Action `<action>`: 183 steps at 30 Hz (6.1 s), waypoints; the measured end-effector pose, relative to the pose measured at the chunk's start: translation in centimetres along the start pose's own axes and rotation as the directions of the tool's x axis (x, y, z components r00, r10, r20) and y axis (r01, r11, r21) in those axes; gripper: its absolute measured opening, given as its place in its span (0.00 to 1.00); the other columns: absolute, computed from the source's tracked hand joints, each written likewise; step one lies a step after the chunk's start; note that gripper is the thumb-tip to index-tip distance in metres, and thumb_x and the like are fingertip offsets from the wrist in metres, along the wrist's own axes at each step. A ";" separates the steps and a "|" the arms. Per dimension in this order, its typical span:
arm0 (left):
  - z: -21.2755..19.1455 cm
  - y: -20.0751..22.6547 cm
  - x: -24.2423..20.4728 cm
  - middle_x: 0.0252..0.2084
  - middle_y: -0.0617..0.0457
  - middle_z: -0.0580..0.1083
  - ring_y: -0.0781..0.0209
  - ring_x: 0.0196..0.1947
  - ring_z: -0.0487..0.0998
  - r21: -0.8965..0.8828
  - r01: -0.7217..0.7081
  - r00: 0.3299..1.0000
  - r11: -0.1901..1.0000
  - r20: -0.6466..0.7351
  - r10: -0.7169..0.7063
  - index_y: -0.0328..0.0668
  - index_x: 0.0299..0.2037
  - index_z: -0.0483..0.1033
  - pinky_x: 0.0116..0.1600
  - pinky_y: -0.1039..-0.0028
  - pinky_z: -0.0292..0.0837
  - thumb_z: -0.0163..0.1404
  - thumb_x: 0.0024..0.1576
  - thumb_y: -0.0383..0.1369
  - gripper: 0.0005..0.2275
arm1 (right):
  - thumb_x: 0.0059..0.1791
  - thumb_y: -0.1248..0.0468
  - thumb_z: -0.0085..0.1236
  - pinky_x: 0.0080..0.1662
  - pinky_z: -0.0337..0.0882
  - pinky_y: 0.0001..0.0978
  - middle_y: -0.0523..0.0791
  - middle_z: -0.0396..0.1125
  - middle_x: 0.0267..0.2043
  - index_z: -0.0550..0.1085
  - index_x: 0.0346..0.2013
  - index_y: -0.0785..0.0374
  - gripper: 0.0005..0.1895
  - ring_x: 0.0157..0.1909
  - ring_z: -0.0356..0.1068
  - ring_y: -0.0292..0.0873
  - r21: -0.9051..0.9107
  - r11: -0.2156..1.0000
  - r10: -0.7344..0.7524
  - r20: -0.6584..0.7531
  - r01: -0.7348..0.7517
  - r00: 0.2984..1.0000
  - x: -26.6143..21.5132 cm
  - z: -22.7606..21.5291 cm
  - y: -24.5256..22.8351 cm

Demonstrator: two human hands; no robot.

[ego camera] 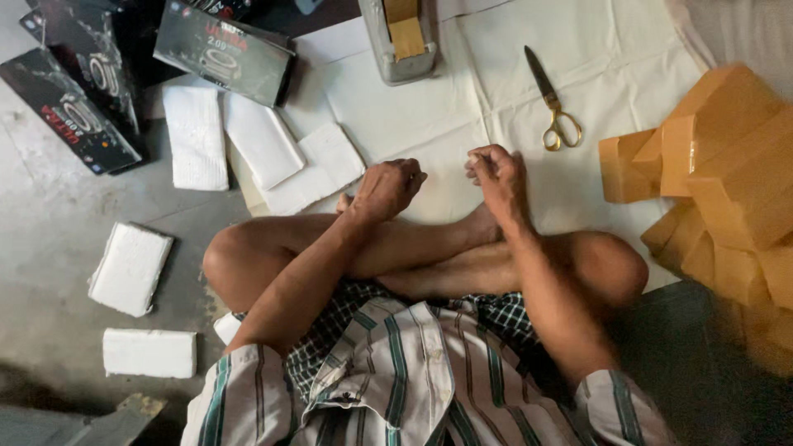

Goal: The person sits on the floor and packs a small cardboard box. They place white foam sheets inside, add a product box, close the flaps, and seal the box with clear packing tape.

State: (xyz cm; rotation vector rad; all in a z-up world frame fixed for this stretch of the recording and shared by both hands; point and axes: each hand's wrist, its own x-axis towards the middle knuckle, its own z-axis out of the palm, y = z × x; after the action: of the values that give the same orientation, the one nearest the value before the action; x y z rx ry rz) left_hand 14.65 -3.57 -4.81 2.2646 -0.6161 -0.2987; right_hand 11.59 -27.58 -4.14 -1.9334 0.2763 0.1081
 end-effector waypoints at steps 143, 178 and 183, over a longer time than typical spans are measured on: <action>-13.8 0.9 -17.1 0.52 0.51 0.77 0.57 0.51 0.81 -0.088 0.292 0.605 0.952 -0.754 -0.255 0.44 0.52 0.79 0.54 0.73 0.80 0.54 0.63 0.29 0.09 | 0.55 0.66 0.65 0.52 0.78 0.33 0.50 0.72 0.56 0.79 0.54 0.65 0.13 0.55 0.74 0.45 -0.413 0.744 -0.441 0.287 0.526 0.850 -12.5 -0.8 1.5; -14.3 -16.3 -32.0 0.49 0.37 0.79 0.38 0.49 0.78 -0.207 0.861 0.211 0.464 -0.685 -0.697 0.36 0.52 0.80 0.55 0.56 0.72 0.58 0.63 0.40 0.15 | 0.50 0.67 0.63 0.53 0.73 0.42 0.50 0.73 0.47 0.79 0.45 0.67 0.09 0.50 0.72 0.52 -0.429 0.772 -0.374 0.289 0.469 0.881 -11.3 0.5 -0.4; -16.4 -10.5 -25.8 0.63 0.39 0.74 0.46 0.61 0.77 -0.226 0.492 0.185 0.841 -0.917 -0.354 0.31 0.64 0.72 0.67 0.59 0.74 0.52 0.69 0.32 0.16 | 0.54 0.63 0.61 0.50 0.76 0.38 0.49 0.74 0.50 0.79 0.48 0.66 0.11 0.48 0.75 0.46 -0.151 0.947 -0.237 0.275 0.285 0.932 -11.0 0.9 -2.0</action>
State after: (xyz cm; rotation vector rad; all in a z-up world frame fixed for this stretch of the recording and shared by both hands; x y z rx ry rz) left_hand 2.47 26.08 -0.48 2.1729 0.7011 0.8587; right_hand 1.47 -24.52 -0.34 -2.0997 -0.1715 0.2093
